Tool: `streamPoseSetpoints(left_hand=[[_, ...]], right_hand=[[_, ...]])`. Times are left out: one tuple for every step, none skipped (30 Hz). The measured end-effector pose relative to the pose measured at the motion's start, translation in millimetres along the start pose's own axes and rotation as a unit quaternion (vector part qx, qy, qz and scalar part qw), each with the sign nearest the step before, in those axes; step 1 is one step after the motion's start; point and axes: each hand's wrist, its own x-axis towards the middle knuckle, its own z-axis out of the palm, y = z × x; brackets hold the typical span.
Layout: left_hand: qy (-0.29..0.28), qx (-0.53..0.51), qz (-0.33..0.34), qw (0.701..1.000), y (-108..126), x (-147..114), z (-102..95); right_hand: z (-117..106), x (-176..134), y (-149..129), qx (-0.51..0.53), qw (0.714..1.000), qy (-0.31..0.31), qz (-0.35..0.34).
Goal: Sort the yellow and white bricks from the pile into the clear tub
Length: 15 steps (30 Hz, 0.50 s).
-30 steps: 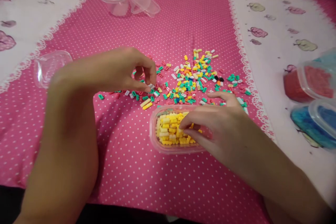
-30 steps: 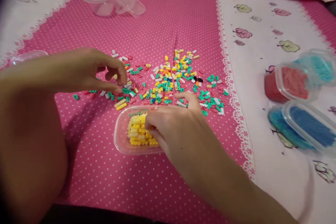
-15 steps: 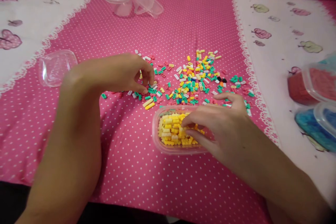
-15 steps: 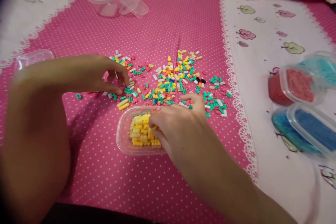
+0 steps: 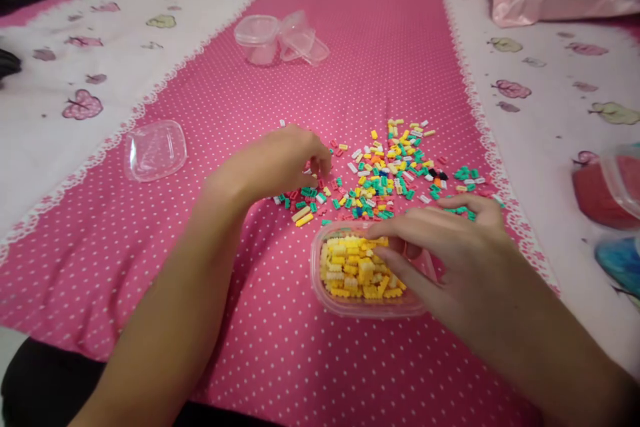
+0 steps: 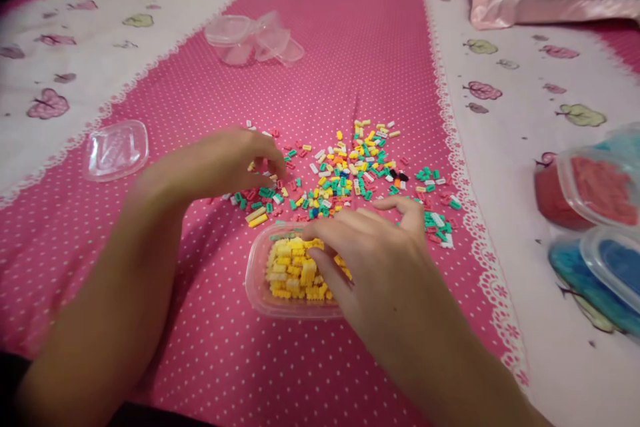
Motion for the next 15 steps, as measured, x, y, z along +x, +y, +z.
streamPoseSetpoints(left_hand=[[-0.011,0.002,0.006,1.000,0.1,2.3,3.7],[-0.021,0.004,0.013,1.000,0.1,4.4,7.2],[-0.029,0.004,0.022,0.999,0.0,6.4,10.2],[-0.037,0.002,0.033,0.999,-0.1,8.1,12.7],[-0.041,0.000,0.046,0.998,-0.1,9.5,14.7],[-0.045,-0.001,0.059,0.997,-0.1,10.6,16.1],[-0.047,0.000,0.071,0.996,-0.1,11.4,17.0],[-0.047,0.004,0.081,0.996,0.0,11.8,17.1],[-0.045,0.006,0.087,0.995,0.3,11.8,16.5],[-0.042,0.005,0.091,0.995,0.9,11.4,15.0],[-0.036,-0.002,0.092,0.995,2.1,10.4,12.8],[-0.030,-0.017,0.093,0.995,3.9,9.0,9.8],[-0.024,-0.038,0.096,0.994,6.6,7.2,6.2],[-0.023,-0.063,0.100,0.993,10.0,5.1,2.4],[-0.027,-0.090,0.107,0.990,14.2,3.1,-1.4]], right_hand=[[0.4,0.3,0.2,0.001,1.000,0.002,0.001],[0.9,0.6,0.3,0.004,1.000,0.001,0.003],[1.3,0.9,0.4,0.007,1.000,-0.002,0.006],[1.6,1.4,0.5,0.010,1.000,-0.003,0.009],[1.7,1.9,0.5,0.012,1.000,-0.004,0.010],[1.5,2.5,0.6,0.012,1.000,-0.004,0.010],[1.0,3.1,0.6,0.011,1.000,-0.003,0.011],[0.1,3.8,0.7,0.008,1.000,-0.001,0.012],[-1.2,4.4,0.7,0.004,1.000,0.001,0.012],[-2.8,5.1,0.7,-0.001,1.000,0.006,0.011],[-4.5,5.8,0.5,-0.006,1.000,0.012,0.009],[-6.2,6.4,0.1,-0.010,1.000,0.023,0.006],[-7.8,7.1,-0.5,-0.013,0.999,0.032,0.006],[-8.9,7.7,-1.4,-0.015,0.999,0.043,0.008],[-9.5,8.3,-2.4,-0.016,0.998,0.053,0.009]])
